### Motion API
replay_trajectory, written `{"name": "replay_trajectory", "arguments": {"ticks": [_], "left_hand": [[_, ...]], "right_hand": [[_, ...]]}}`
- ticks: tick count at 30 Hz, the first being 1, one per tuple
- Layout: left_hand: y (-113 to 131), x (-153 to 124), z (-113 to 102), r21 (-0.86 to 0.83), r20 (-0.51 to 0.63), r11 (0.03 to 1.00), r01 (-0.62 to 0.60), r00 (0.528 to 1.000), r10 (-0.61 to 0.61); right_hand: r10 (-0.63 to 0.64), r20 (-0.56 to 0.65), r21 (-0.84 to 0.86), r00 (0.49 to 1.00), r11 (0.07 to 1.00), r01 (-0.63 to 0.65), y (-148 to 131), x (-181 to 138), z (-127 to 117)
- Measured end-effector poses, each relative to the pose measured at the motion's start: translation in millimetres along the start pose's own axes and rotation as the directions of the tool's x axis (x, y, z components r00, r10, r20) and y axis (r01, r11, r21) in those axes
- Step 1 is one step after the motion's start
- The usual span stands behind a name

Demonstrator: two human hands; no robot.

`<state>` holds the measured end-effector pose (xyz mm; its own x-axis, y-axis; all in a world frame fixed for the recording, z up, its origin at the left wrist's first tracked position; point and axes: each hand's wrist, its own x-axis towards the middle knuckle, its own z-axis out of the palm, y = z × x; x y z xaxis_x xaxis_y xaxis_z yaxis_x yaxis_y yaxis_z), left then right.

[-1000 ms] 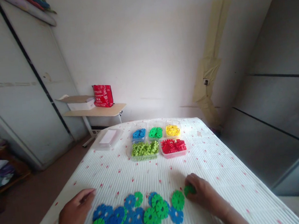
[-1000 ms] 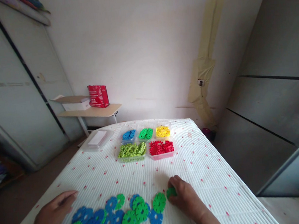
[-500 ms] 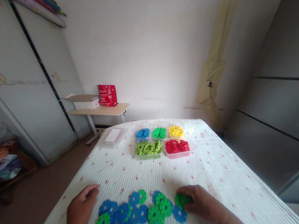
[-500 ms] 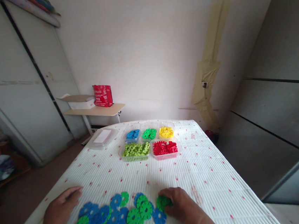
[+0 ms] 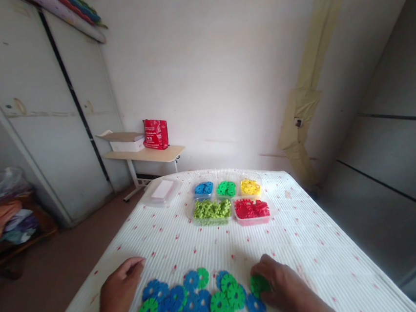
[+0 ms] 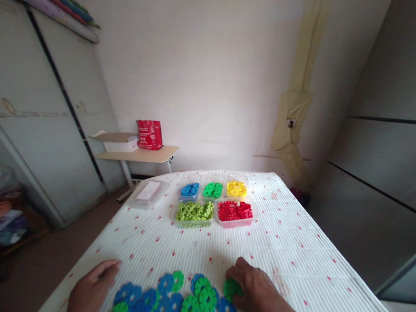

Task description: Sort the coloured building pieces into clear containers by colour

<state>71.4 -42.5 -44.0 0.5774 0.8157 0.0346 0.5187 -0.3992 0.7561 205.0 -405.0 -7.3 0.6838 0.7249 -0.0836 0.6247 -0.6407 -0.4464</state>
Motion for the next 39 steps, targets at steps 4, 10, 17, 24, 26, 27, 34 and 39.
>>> {"name": "replay_trajectory", "arguments": {"ticks": [4,10,17,24,26,27,34,39], "left_hand": [[2.8,-1.3,-0.2,0.013,-0.013,1.0,-0.003,1.0,0.003],[-1.2,0.6,3.3,0.051,-0.009,0.999,0.0,1.0,0.001],[-2.3,-1.2,4.9,0.08,-0.03,0.992,-0.095,0.995,0.098],[-0.9,-8.2,11.8,-0.033,0.019,0.979,-0.2,0.979,0.201],[3.5,-13.5,12.9,-0.085,0.079,0.965,-0.25,0.963,0.257],[5.8,-16.2,12.7,-0.102,0.108,0.959,-0.263,0.956,0.273],[11.9,-25.6,-0.5,-0.106,0.295,0.952,-0.286,0.906,0.305],[14.2,-30.6,-9.8,-0.019,0.413,0.933,-0.36,0.847,0.335]], "right_hand": [[-0.006,-0.048,0.151,0.999,0.988,0.014,1.1,3.2,-6.0],[0.155,-0.242,0.453,0.958,0.891,-0.03,-7.1,82.8,-54.4],[0.297,-0.576,0.477,0.761,0.879,0.018,-20.2,135.6,-92.1],[0.094,-0.604,0.256,0.792,0.963,0.08,1.4,40.9,-25.9],[0.028,-0.511,0.208,0.859,0.974,0.092,14.9,17.0,-7.9],[0.031,-0.477,0.204,0.878,0.976,0.077,22.9,7.8,-1.4],[0.151,-0.448,0.215,0.881,0.975,-0.058,69.1,-5.1,11.5],[0.12,-0.382,0.211,0.916,0.977,-0.04,65.1,0.9,13.0]]}}
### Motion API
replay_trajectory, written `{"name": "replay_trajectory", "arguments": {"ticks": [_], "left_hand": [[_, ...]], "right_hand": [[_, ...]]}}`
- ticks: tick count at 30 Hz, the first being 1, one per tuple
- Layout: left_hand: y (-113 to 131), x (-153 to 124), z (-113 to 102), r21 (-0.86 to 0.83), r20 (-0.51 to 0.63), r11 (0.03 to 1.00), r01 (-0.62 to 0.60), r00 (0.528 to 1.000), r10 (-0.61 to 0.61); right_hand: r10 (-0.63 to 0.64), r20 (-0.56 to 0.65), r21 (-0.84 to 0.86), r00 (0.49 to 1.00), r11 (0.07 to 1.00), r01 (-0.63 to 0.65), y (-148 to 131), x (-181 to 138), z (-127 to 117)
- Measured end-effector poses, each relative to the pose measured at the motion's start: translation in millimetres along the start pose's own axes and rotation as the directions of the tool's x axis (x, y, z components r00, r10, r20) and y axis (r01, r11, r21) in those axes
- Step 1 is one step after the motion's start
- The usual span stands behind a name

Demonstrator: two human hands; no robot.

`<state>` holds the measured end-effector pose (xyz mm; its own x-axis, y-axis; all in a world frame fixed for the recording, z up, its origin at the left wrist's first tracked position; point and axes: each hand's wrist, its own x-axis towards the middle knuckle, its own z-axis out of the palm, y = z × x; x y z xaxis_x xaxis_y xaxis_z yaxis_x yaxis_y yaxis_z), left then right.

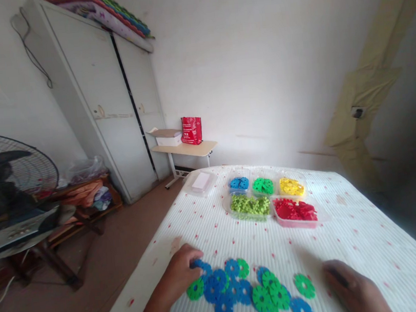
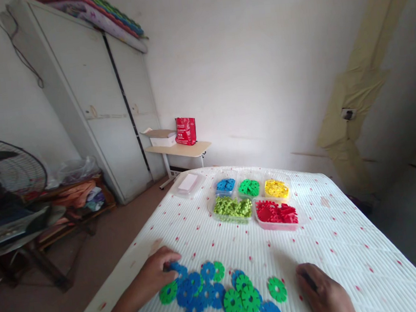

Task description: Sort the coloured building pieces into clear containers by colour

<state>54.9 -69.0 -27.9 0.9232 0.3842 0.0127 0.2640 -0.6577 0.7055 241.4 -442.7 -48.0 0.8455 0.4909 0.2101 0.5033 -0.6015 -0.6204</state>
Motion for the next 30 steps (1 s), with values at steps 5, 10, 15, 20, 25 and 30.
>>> {"name": "replay_trajectory", "arguments": {"ticks": [5,10,15,20,25,30], "left_hand": [[3.8,-3.3,-0.4,0.094,0.04,0.995,0.013,0.999,-0.017],[6.7,-8.2,-4.3,0.008,0.107,1.0,0.012,0.994,-0.012],[11.6,-13.9,-11.1,-0.066,0.271,0.998,0.009,0.963,0.01],[15.9,-12.4,-9.9,-0.005,0.297,1.0,-0.019,0.955,0.019],[14.5,-14.1,-0.2,0.12,0.234,0.991,-0.059,0.972,0.03],[16.0,-16.8,8.6,0.207,0.18,0.977,-0.055,0.983,0.017]], "right_hand": [[0.015,-0.008,-0.01,1.0,1.0,-0.015,-3.7,-2.8,0.8],[0.03,0.017,-0.033,0.999,0.999,-0.03,-1.0,-1.7,1.2],[0.019,0.014,-0.049,1.0,0.999,-0.018,-4.5,-1.8,1.0],[0.002,0.02,-0.041,1.0,0.999,-0.001,-6.4,-2.6,2.0],[0.003,0.033,-0.051,0.999,0.999,-0.001,-2.7,-3.0,3.6],[-0.007,0.038,-0.061,0.999,0.998,0.01,-3.9,-2.9,3.0]]}}
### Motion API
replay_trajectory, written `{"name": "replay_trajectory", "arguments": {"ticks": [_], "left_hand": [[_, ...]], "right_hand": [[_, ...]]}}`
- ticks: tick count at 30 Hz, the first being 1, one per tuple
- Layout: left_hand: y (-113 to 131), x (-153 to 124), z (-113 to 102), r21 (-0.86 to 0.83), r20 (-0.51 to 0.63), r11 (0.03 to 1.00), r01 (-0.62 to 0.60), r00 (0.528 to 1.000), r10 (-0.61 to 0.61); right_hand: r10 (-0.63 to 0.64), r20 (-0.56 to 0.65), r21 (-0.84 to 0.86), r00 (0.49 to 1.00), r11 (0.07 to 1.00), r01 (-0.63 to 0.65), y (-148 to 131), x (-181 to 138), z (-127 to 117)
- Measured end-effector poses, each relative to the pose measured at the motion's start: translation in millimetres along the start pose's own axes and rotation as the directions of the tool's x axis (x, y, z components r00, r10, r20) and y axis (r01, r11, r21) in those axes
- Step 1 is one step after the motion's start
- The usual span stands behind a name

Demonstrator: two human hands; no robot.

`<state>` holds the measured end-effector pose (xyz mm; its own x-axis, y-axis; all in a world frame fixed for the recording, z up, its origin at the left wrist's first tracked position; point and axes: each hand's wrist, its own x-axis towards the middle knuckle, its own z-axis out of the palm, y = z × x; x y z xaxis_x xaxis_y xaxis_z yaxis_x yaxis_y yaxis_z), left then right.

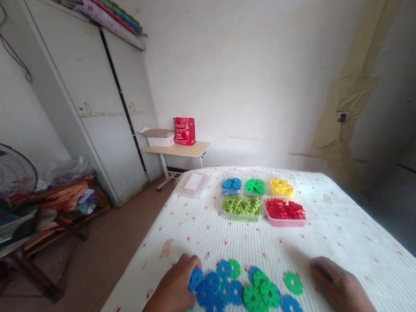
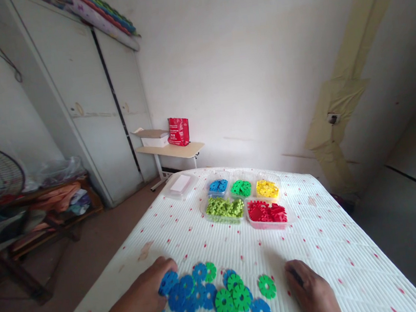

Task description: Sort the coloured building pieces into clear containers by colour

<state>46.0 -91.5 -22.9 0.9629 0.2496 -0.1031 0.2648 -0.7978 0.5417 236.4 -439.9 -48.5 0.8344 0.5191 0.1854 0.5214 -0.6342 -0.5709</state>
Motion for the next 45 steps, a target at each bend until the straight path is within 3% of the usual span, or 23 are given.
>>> {"name": "replay_trajectory", "arguments": {"ticks": [3,7,13,19,25,28,31,36,40,45], "left_hand": [[1.0,2.6,1.1,-0.047,-0.003,0.999,0.007,1.0,-0.007],[-4.0,9.4,-0.2,-0.261,0.006,0.964,0.054,0.999,-0.054],[-12.1,18.2,-0.8,-0.613,-0.029,0.786,0.077,0.992,-0.12],[-8.7,22.9,5.5,-0.706,-0.159,0.707,0.043,0.963,-0.217],[-13.4,25.4,12.7,-0.781,-0.112,0.62,0.075,0.96,-0.257],[-11.2,25.7,13.4,-0.773,-0.154,0.633,0.045,0.954,-0.256],[-5.0,27.6,14.1,-0.686,-0.256,0.728,-0.017,0.942,-0.218],[3.5,31.1,18.8,-0.432,-0.401,0.887,-0.165,0.916,-0.025],[5.1,29.8,22.4,-0.325,-0.395,0.924,-0.202,0.917,0.061],[-4.3,29.9,30.5,-0.188,-0.349,0.977,-0.096,0.937,0.025]], "right_hand": [[0.008,-0.007,-0.013,1.0,1.0,-0.008,-1.4,0.1,-1.5],[0.021,-0.011,-0.03,1.0,0.999,-0.022,1.1,0.3,-2.1],[0.011,-0.019,-0.023,1.0,1.0,-0.011,6.1,0.8,-0.5],[0.012,-0.022,-0.022,1.0,1.0,-0.013,4.6,1.4,-0.1],[0.013,-0.021,-0.026,1.0,1.0,-0.013,4.3,0.2,-0.6],[0.004,-0.022,-0.022,1.0,1.0,-0.004,3.5,-0.6,-1.1],[-0.002,-0.033,-0.02,0.999,1.0,0.001,3.6,-0.2,-0.8],[0.007,-0.011,-0.019,1.0,1.0,-0.007,4.5,1.5,-0.3],[0.013,-0.004,-0.014,1.0,1.0,-0.013,4.3,1.6,-0.9],[0.002,-0.021,-0.009,1.0,1.0,-0.002,5.6,1.0,-0.8]]}}
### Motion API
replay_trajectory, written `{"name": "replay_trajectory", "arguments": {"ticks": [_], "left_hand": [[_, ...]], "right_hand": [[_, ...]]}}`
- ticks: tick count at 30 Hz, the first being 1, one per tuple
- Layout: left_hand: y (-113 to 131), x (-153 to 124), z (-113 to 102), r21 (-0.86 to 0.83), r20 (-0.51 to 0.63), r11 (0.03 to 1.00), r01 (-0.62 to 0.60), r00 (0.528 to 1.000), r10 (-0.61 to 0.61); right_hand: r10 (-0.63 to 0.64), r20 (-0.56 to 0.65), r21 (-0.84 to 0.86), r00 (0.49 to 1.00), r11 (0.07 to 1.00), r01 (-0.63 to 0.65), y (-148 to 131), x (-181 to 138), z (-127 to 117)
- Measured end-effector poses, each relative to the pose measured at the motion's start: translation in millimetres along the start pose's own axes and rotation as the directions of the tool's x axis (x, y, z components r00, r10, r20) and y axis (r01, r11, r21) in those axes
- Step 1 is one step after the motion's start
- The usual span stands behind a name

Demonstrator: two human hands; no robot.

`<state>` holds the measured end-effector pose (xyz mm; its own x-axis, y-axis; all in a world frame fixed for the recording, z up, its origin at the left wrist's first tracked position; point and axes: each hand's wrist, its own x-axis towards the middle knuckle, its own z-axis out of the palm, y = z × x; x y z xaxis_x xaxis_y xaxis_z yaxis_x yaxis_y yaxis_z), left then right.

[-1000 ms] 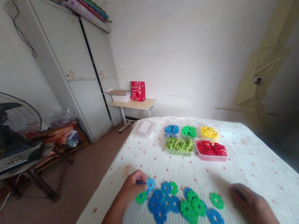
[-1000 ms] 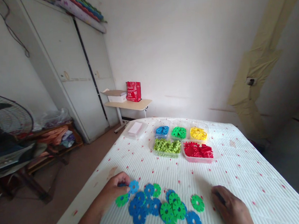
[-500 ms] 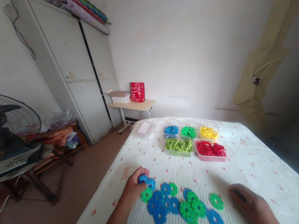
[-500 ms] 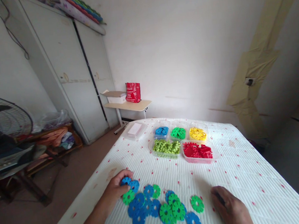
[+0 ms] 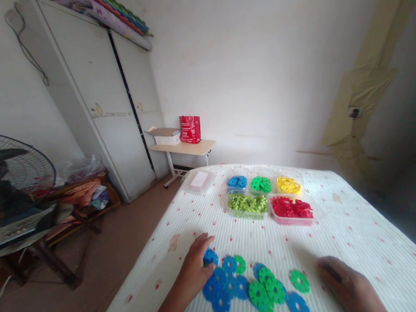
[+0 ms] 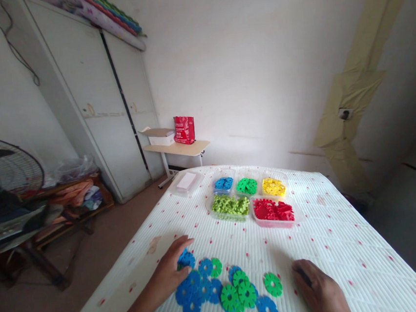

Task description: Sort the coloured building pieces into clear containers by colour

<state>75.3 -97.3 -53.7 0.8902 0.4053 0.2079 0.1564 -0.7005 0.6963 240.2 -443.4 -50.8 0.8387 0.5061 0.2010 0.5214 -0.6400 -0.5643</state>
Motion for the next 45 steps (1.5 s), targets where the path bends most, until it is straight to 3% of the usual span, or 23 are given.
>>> {"name": "replay_trajectory", "arguments": {"ticks": [3,7,14,19,22,26,29,35,40,43,45], "left_hand": [[-5.6,-0.5,2.9,0.142,-0.021,0.99,-0.008,1.0,0.011],[1.6,-4.1,5.3,0.172,0.065,0.985,-0.032,0.998,0.021],[21.2,-11.7,1.7,-0.013,0.174,1.0,0.029,0.984,-0.026],[11.1,-4.6,-7.8,-0.136,0.074,0.987,0.083,0.995,-0.073],[6.5,-0.5,-7.8,0.015,-0.001,0.999,0.049,0.999,-0.049],[12.7,-1.6,-5.2,0.277,0.021,0.96,0.032,0.999,-0.04],[19.7,-3.6,-5.7,0.318,0.036,0.946,0.067,0.996,-0.083],[20.7,0.4,-5.8,0.23,0.032,0.963,0.14,0.988,-0.151],[18.2,0.4,-3.6,0.055,0.093,0.988,0.146,0.984,-0.15],[19.7,2.2,-7.9,-0.001,0.078,0.988,0.156,0.985,-0.155],[22.8,9.9,-13.5,-0.128,0.062,0.978,0.163,0.986,-0.156]], "right_hand": [[0.001,-0.008,0.002,1.0,1.0,-0.001,0.3,-0.2,0.0],[-0.009,-0.007,0.013,1.0,1.0,0.009,-1.6,-0.7,-0.9],[-0.028,-0.034,0.015,0.999,0.999,0.029,-3.6,-0.6,-1.8],[-0.034,-0.033,0.002,0.999,0.999,0.034,-5.1,-0.6,-3.1],[-0.035,-0.019,0.006,0.999,0.999,0.035,-4.7,-0.7,-3.0],[-0.025,0.008,0.01,1.0,1.0,0.025,-2.0,-0.9,-1.5],[-0.023,0.007,0.009,1.0,1.0,0.023,-1.7,-1.2,-0.9],[-0.035,0.005,0.016,0.999,0.999,0.035,-5.4,-1.5,-1.8],[-0.044,-0.034,0.023,0.998,0.999,0.045,-4.6,-1.5,-0.8],[-0.045,-0.023,0.017,0.999,0.999,0.045,-3.3,-2.3,-0.3],[-0.048,-0.006,0.014,0.999,0.999,0.048,-3.1,-3.0,-0.4]]}}
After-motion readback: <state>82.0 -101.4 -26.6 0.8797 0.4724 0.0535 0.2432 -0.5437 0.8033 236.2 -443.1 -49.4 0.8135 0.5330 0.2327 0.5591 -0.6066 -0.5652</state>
